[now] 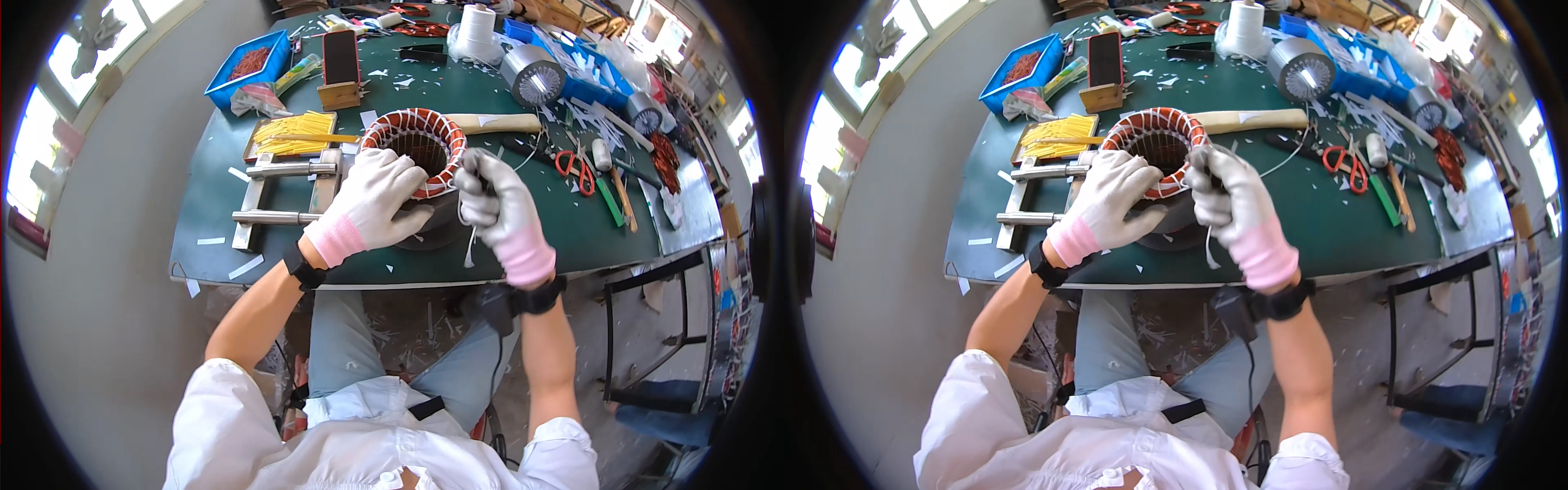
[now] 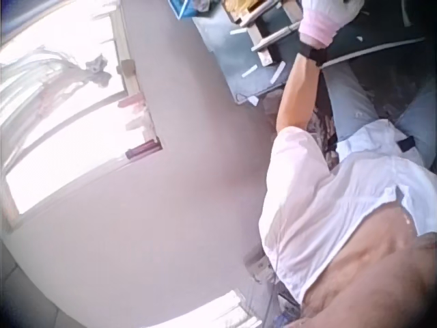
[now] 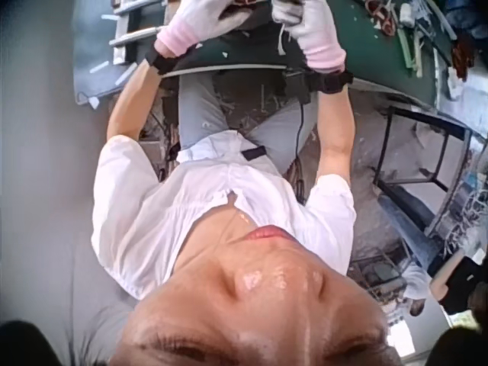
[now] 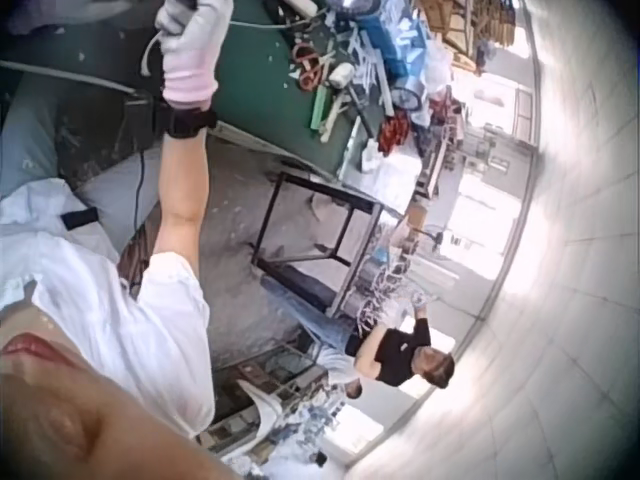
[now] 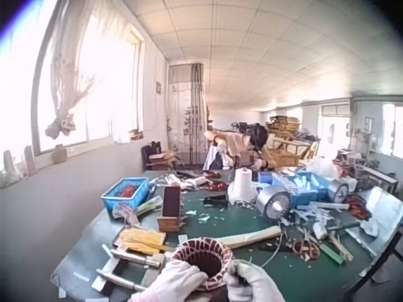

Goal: The recorder is winding and tying off wire on a large copper motor coil using their hands and white gloves.

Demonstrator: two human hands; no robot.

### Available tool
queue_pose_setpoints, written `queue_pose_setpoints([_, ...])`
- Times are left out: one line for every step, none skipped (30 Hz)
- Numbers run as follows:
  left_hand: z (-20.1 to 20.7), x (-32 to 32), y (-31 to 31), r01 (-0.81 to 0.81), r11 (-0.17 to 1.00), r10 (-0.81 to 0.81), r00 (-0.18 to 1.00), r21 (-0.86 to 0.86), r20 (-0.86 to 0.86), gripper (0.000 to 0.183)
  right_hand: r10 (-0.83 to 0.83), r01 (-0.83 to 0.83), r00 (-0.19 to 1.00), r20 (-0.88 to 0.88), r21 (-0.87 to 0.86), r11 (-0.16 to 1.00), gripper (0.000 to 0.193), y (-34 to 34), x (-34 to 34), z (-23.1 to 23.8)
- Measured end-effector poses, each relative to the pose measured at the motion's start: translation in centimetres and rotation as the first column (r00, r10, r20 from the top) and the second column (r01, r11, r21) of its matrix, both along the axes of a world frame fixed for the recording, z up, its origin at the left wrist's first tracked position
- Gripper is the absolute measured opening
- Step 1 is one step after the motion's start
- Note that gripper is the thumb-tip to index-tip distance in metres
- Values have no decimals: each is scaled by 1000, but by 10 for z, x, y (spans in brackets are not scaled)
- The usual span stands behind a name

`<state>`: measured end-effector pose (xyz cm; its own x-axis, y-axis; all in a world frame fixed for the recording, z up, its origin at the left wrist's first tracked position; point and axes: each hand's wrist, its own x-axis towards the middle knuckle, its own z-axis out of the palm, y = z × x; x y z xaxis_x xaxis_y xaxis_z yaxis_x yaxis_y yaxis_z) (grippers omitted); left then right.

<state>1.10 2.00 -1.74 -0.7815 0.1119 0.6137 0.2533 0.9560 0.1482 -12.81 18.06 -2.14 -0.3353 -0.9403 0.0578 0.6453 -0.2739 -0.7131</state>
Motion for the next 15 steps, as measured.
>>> queue_pose_setpoints([-4, -3, -2, -11, 1000, 12, 999, 29, -32, 30, 14, -13, 999, -48, 31, 999, 20, 0, -4, 3])
queue_pose_setpoints([-7, -4, -4, -1, 1000, 1, 999, 20, -34, 30, 31, -25, 995, -98, 65, 998, 21, 2, -7, 6])
queue_pose_setpoints([-9, -5, -5, 5, 1000, -4, 999, 21, -33, 28, 22, -17, 994, -103, 58, 998, 21, 7, -9, 6])
queue_pose_setpoints([-11, -4, -6, -2, 1000, 2, 999, 22, -32, 26, 94, -92, 993, -71, 37, 995, 21, 13, -12, 0])
queue_pose_setpoints([-10, -4, -6, 20, 999, -18, 999, 39, -49, 25, 161, -160, 986, -41, 20, 987, 22, 24, -16, -4])
queue_pose_setpoints([-10, -3, -7, 20, 999, -17, 998, 40, -57, 25, 126, -124, 992, -7, 102, 987, 25, 39, -26, -8])
queue_pose_setpoints([-10, -3, -9, 42, 998, -40, 997, 36, -66, 25, -83, 285, 784, -616, 237, 929, 25, 50, -30, -22])
queue_pose_setpoints([-8, -2, -12, 59, 998, -56, 995, 32, -78, 25, -80, 650, 208, -975, 77, 756, 26, 55, -24, -30])
queue_pose_setpoints([-6, -1, -14, 49, 998, -47, 995, 29, -88, 25, 57, 857, -92, -994, -50, 512, 27, 57, -13, -37])
queue_pose_setpoints([-6, 0, -16, 43, 998, -41, 998, 41, -49, 24, 275, 934, -323, -906, -258, 246, 29, 58, 1, -39])
queue_pose_setpoints([-7, 2, -17, 34, 998, -34, 999, 53, -9, 23, 36, 864, -348, -937, -305, 401, 29, 60, 5, -38])
queue_pose_setpoints([-5, 4, -19, 23, 998, -22, 1000, 55, -15, 23, -239, 658, -404, -883, -462, 594, 22, 53, 6, -33])
queue_pose_setpoints([-5, 3, -19, 20, 999, -18, 999, 44, -47, 22, -393, 706, -8, -919, -284, 649, 19, 46, 22, -29])
queue_pose_setpoints([-3, 3, -16, 23, 999, -21, 996, 32, -81, 20, -482, 682, 383, -788, -111, 723, 18, 42, 38, -23])
queue_pose_setpoints([-4, 2, -11, -38, 999, 37, 995, -4, -94, 20, -451, 654, 404, -796, -93, 751, 11, 42, 36, -27])
